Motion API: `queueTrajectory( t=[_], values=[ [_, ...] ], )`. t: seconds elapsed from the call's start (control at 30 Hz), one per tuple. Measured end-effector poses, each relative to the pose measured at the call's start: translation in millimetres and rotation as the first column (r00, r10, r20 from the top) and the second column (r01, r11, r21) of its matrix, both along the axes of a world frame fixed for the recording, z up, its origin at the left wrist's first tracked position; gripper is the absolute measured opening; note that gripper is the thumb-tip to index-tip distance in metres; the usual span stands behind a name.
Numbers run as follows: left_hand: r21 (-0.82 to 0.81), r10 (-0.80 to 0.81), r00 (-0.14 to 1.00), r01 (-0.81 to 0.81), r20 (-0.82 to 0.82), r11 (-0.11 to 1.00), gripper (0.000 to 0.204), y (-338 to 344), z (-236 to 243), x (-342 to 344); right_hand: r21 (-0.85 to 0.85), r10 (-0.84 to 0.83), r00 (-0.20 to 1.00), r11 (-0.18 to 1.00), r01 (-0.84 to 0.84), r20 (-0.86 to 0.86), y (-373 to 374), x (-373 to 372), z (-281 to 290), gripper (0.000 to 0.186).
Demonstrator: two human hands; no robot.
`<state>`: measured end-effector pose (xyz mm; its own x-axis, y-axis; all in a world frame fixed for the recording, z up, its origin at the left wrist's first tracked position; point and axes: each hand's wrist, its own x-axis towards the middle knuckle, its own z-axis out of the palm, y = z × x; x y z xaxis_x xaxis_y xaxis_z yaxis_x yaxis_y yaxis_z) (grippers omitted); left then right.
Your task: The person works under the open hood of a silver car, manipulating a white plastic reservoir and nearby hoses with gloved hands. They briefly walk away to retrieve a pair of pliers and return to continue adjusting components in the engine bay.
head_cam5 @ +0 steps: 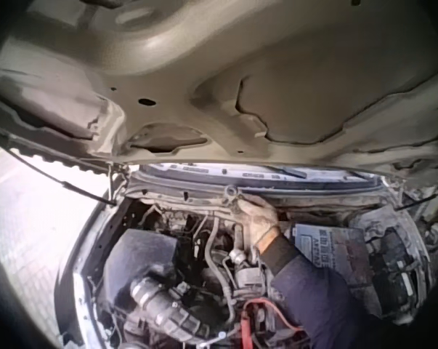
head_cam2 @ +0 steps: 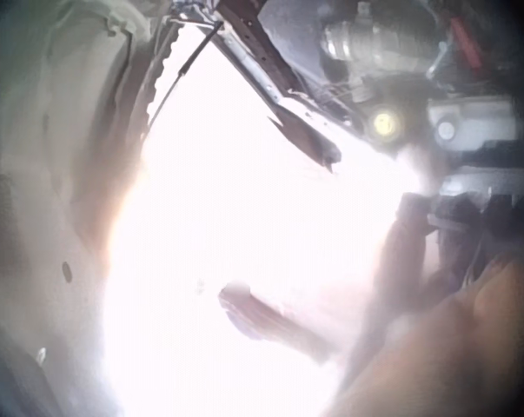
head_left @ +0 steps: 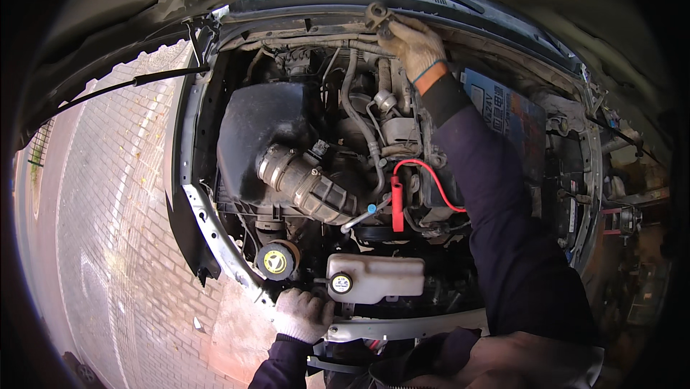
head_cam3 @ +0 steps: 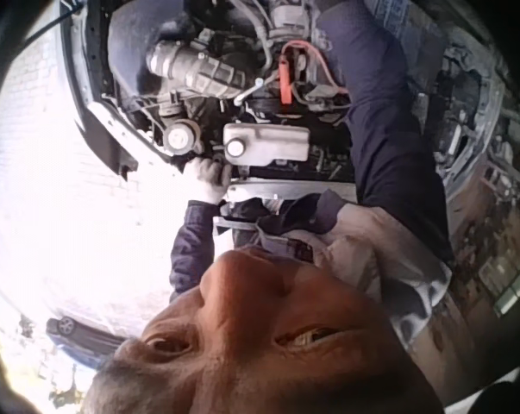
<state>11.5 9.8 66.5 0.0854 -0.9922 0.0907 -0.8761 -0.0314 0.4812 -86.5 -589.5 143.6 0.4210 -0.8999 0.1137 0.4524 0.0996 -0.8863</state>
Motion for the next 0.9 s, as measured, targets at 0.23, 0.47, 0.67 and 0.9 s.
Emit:
queueTrajectory(
  t=[0.23, 0.47, 0.67, 0.9],
  values=[
    [-0.065, 0.039, 0.999, -0.038, 0.012, 0.997, 0.022, 5.4, -5.1, -5.9, 0.503, 0.066, 0.957, 0.839, -0.206, 0.281, 292.7, -94.8, -38.2, 0.023],
    [-0.139, 0.049, 0.994, -0.035, 0.095, 0.99, 0.018, 13.2, -17.4, -6.2, 0.672, 0.032, 0.979, 0.723, -0.162, 0.201, 475.3, -146.2, -20.7, 0.028],
    [-0.123, 0.06, 0.997, -0.052, 0.058, 0.991, 0.016, 14.1, -10.7, -5.2, 0.778, 0.015, 0.982, 0.608, -0.159, 0.189, 531.2, -164.9, -23.5, 0.029],
    [0.127, 0.061, 0.987, -0.042, -0.149, 0.991, 0.018, 18.8, 5.0, 14.4, 0.805, 0.032, 0.991, 0.58, -0.126, 0.132, 570.3, -168.2, -44.9, 0.034]
  ],
)
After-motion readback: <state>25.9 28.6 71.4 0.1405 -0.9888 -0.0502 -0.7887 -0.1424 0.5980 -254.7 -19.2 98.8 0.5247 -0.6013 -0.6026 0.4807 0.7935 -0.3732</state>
